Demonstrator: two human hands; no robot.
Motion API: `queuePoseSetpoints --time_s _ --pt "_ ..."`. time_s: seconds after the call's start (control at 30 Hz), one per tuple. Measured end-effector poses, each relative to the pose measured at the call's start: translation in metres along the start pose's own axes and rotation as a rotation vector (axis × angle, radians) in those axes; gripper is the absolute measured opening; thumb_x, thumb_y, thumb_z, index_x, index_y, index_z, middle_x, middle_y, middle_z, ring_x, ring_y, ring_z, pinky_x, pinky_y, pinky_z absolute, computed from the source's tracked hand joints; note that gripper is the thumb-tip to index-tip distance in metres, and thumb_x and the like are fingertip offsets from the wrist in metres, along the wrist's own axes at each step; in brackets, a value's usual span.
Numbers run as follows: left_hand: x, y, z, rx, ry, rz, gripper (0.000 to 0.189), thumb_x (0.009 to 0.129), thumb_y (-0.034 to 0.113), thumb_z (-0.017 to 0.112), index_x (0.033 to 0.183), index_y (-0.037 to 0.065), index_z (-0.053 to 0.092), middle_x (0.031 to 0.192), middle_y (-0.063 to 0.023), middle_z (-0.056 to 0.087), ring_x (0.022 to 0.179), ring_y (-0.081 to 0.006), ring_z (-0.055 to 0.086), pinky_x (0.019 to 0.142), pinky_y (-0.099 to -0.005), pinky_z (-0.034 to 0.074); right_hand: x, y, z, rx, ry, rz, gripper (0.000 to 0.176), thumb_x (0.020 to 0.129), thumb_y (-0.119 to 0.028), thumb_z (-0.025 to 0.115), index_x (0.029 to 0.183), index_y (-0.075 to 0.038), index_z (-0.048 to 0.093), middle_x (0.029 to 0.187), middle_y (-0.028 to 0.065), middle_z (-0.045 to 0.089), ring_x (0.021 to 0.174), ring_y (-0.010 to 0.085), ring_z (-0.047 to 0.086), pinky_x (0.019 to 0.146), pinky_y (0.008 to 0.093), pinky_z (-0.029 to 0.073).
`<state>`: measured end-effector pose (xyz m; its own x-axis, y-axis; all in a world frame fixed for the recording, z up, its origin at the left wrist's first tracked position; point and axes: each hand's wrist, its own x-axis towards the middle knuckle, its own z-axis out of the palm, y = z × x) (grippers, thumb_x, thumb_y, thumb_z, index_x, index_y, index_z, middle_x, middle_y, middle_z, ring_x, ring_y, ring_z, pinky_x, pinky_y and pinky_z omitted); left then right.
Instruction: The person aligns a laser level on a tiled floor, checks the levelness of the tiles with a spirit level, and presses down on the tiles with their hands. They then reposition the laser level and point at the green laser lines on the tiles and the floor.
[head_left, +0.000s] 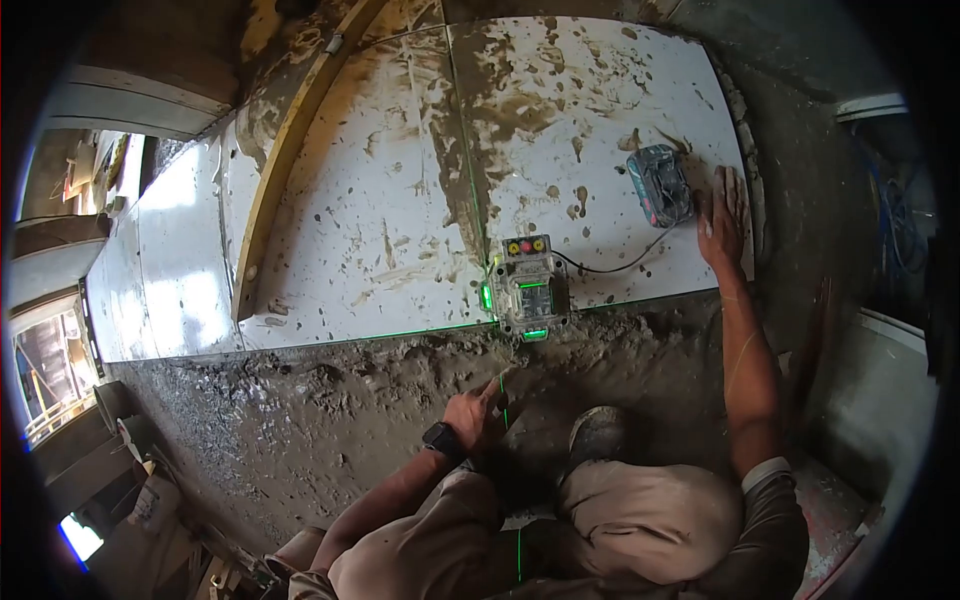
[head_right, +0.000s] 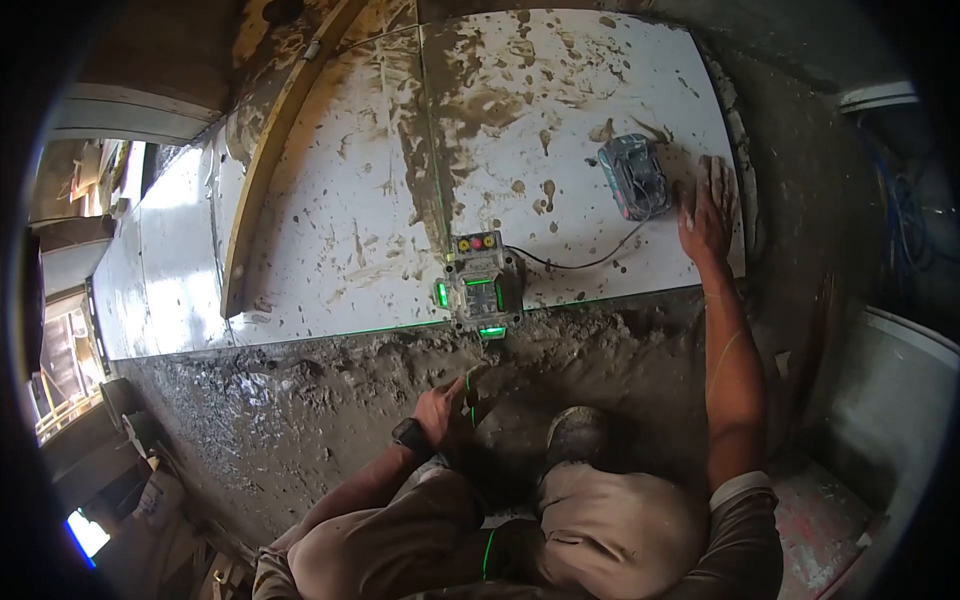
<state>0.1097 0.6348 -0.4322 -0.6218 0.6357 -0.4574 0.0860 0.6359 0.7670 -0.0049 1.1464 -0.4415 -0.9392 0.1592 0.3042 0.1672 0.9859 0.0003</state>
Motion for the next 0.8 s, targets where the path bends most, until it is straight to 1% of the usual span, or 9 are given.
queuePoseSetpoints --time_s 0.07,0.1,0.33,0.4,0.47,0.6,0.7,0.73,0.8 --pt "-0.001 0.019 -0.017 0.011 0.017 -0.055 0.062 0.086 0.016 0.063 0.146 0.015 0.045 0.114 -0.0204 0.066 0.092 -0.0424 0.066 0.076 -0.0466 0.056 0.000 0.000 0.000 -0.020 0.002 0.004 0.061 0.101 -0.023 0.049 0.155 -0.005 0.029 0.158 0.0212 0.032 0.146 0.0397 0.028 0.119 0.0469 0.022" --pt "-0.004 0.001 -0.004 0.028 0.162 0.034 0.058 0.086 0.025 0.073 0.140 0.017 0.053 0.085 -0.0113 0.068 0.072 -0.0337 0.067 0.062 -0.0420 0.054 0.001 -0.001 -0.001 -0.020 0.002 0.008 0.060 0.101 -0.022 0.049 0.155 -0.005 0.030 0.158 0.0211 0.032 0.146 0.0396 0.028 0.118 0.0464 0.023" --pt "-0.003 0.020 -0.047 0.025 0.218 0.039 0.053 0.087 0.023 0.072 0.137 0.011 0.057 0.080 -0.0085 0.065 0.068 -0.0290 0.066 0.060 -0.0398 0.053 0.002 0.000 0.000 0.000 -0.008 -0.002 0.058 0.101 -0.020 0.048 0.155 -0.005 0.030 0.158 0.0206 0.033 0.146 0.0395 0.028 0.118 0.0453 0.023" --pt "0.003 0.019 -0.083 0.147 0.448 0.034 0.052 0.086 0.016 0.073 0.135 0.010 0.059 0.077 -0.0065 0.064 0.065 -0.0248 0.063 0.060 -0.0371 0.052 0.003 0.000 0.002 0.002 -0.018 0.009 0.059 0.101 -0.019 0.048 0.155 -0.005 0.029 0.158 0.0206 0.033 0.146 0.0395 0.028 0.119 0.0449 0.023" --pt "0.013 0.015 -0.132 0.177 0.649 -0.017 0.050 0.085 0.014 0.074 0.133 0.008 0.059 0.082 -0.0067 0.066 0.073 -0.0241 0.066 0.063 -0.0371 0.054 0.001 0.001 0.002 0.003 -0.033 0.020 0.060 0.101 -0.019 0.049 0.155 -0.005 0.028 0.158 0.0205 0.033 0.146 0.0395 0.028 0.119 0.0446 0.023" --pt "0.055 0.023 -0.230 0.473 1.006 0.097 0.065 0.090 0.020 0.072 0.147 0.004 0.045 0.120 -0.0133 0.064 0.111 -0.0309 0.059 0.096 -0.0416 0.047 0.001 0.001 0.001 0.013 -0.037 0.013 0.063 0.099 -0.017 0.050 0.156 -0.006 0.026 0.159 0.0206 0.030 0.147 0.0392 0.026 0.119 0.0444 0.023" --pt "0.089 0.016 -0.248 0.660 1.035 0.145 0.071 0.094 0.033 0.067 0.152 0.006 0.036 0.142 -0.0183 0.052 0.130 -0.0366 0.047 0.110 -0.0459 0.035 0.000 0.001 0.002 0.038 -0.029 0.003 0.065 0.098 -0.016 0.051 0.157 -0.006 0.025 0.160 0.0203 0.028 0.148 0.0391 0.025 0.119 0.0448 0.023" --pt "0.101 -0.002 -0.241 0.647 0.943 0.024 0.078 0.096 0.051 0.056 0.155 0.008 0.030 0.157 -0.0199 0.034 0.145 -0.0378 0.030 0.118 -0.0507 0.023 -0.001 0.003 0.003 0.073 -0.031 -0.007 0.065 0.098 -0.016 0.051 0.157 -0.006 0.025 0.160 0.0202 0.027 0.148 0.0391 0.024 0.119 0.0450 0.022" --pt "0.115 -0.057 -0.207 0.851 0.718 -0.162 0.086 0.095 0.061 0.050 0.158 0.010 0.023 0.163 -0.0191 0.022 0.152 -0.0355 0.017 0.122 -0.0542 0.010 0.000 0.002 0.000 0.042 -0.036 0.002 0.065 0.098 -0.015 0.051 0.157 -0.006 0.024 0.160 0.0202 0.027 0.148 0.0391 0.024 0.119 0.0448 0.022"
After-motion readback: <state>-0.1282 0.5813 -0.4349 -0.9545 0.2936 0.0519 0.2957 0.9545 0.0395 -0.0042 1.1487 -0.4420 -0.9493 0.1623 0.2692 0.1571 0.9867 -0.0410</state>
